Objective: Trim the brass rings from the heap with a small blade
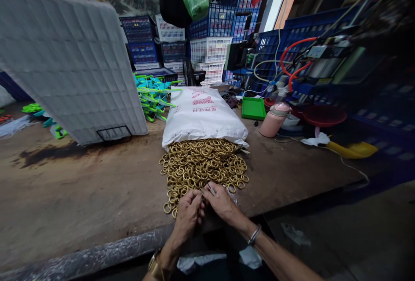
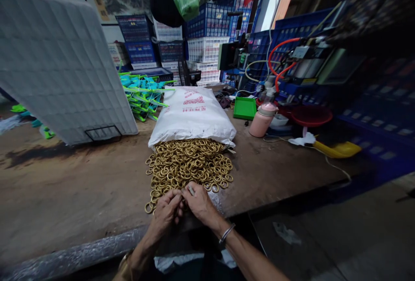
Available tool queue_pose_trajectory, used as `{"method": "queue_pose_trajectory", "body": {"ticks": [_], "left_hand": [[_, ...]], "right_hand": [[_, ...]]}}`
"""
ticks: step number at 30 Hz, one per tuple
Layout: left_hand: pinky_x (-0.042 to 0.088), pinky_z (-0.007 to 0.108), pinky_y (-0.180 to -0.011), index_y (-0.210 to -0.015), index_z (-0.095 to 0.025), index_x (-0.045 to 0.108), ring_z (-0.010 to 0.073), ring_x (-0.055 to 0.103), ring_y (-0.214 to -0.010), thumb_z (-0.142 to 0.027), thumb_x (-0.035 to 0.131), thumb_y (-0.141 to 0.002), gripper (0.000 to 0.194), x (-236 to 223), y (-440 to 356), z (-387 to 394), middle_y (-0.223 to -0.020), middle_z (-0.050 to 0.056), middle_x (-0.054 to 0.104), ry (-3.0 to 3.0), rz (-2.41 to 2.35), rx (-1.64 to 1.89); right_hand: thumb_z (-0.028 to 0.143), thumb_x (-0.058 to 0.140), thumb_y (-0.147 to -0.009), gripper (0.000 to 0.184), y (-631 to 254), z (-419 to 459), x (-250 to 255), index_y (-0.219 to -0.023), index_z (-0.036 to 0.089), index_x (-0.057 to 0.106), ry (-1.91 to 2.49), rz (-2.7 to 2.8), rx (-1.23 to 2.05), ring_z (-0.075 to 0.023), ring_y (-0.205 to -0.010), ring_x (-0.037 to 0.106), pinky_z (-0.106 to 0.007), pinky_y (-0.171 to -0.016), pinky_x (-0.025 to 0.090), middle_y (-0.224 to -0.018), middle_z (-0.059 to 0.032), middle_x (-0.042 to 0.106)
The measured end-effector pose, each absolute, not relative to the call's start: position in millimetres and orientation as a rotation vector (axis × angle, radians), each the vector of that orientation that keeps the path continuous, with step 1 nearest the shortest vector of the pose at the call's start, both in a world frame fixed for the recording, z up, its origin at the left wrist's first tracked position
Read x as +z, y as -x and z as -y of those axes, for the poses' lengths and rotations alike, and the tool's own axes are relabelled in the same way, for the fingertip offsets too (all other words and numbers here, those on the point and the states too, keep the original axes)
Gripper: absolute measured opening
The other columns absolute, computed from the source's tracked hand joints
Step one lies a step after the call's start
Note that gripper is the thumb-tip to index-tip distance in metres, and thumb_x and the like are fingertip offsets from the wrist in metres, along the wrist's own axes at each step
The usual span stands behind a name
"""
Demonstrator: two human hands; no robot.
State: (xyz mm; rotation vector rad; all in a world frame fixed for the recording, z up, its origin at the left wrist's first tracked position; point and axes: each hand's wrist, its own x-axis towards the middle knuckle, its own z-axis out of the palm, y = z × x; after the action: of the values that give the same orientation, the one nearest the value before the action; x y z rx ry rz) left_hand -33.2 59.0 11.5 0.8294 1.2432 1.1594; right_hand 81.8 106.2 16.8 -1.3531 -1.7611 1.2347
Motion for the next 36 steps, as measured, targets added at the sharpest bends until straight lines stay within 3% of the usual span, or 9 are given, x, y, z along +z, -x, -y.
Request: {"method": "queue_pose_trajectory", "body": {"ticks": [14,20,23,25,36], "left_hand": [[0.026,0.012,-0.032,-0.072,-0.017,0.047,0.0033,0.041,-0.039,-0.042,0.058,-0.074,0.028,12.7,33.3,-51.1,-0.057,-0.005,0.049,-0.678,-0.973,1.240],[0.027,0.012,-0.032,-0.075,-0.018,0.048,0.0040,0.043,-0.039,-0.043,0.061,-0.071,0.029,13.4,35.3,-52.0,-0.056,-0.006,0.050,-0.639,-1.015,1.272],[0.028,0.012,-0.032,-0.076,-0.018,0.048,0.0042,0.044,-0.039,-0.044,0.061,-0.071,0.030,13.1,36.4,-52.7,-0.055,-0.006,0.050,-0.651,-1.031,1.302],[0.029,0.012,-0.032,-0.076,-0.018,0.047,0.0041,0.044,-0.039,-0.045,0.060,-0.071,0.030,12.3,36.7,-52.7,-0.054,-0.007,0.050,-0.667,-1.038,1.312],[0.029,0.012,-0.032,-0.072,-0.019,0.045,0.0035,0.043,-0.037,-0.047,0.058,-0.072,0.032,12.5,35.1,-49.2,-0.052,-0.007,0.050,-0.714,-1.099,1.287]], "right_hand": [[0.035,0.038,-0.080,0.026,-80.3,-105.8,21.5,-0.062,0.018,0.045,1.234,1.748,1.299,-0.0093,-0.050,0.041,-0.021,-0.052,0.034,-0.053,0.0044,0.044],[0.025,0.035,-0.080,0.021,-85.9,-106.5,17.6,-0.065,0.019,0.048,1.359,1.981,0.957,-0.0110,-0.054,0.043,-0.021,-0.053,0.030,-0.056,0.0020,0.048],[0.012,0.038,-0.072,0.014,-89.1,-101.6,19.6,-0.070,0.019,0.050,1.372,2.227,0.792,-0.0115,-0.056,0.044,-0.022,-0.054,0.027,-0.060,0.0010,0.052],[0.006,0.039,-0.065,0.020,-89.6,-98.0,22.0,-0.074,0.019,0.052,1.355,2.343,0.735,-0.0121,-0.058,0.047,-0.022,-0.055,0.026,-0.064,0.0002,0.056],[0.003,0.040,-0.063,0.027,-89.8,-97.8,18.8,-0.082,0.018,0.053,1.476,2.467,0.594,-0.0129,-0.061,0.049,-0.024,-0.055,0.022,-0.069,-0.0028,0.060]]}}
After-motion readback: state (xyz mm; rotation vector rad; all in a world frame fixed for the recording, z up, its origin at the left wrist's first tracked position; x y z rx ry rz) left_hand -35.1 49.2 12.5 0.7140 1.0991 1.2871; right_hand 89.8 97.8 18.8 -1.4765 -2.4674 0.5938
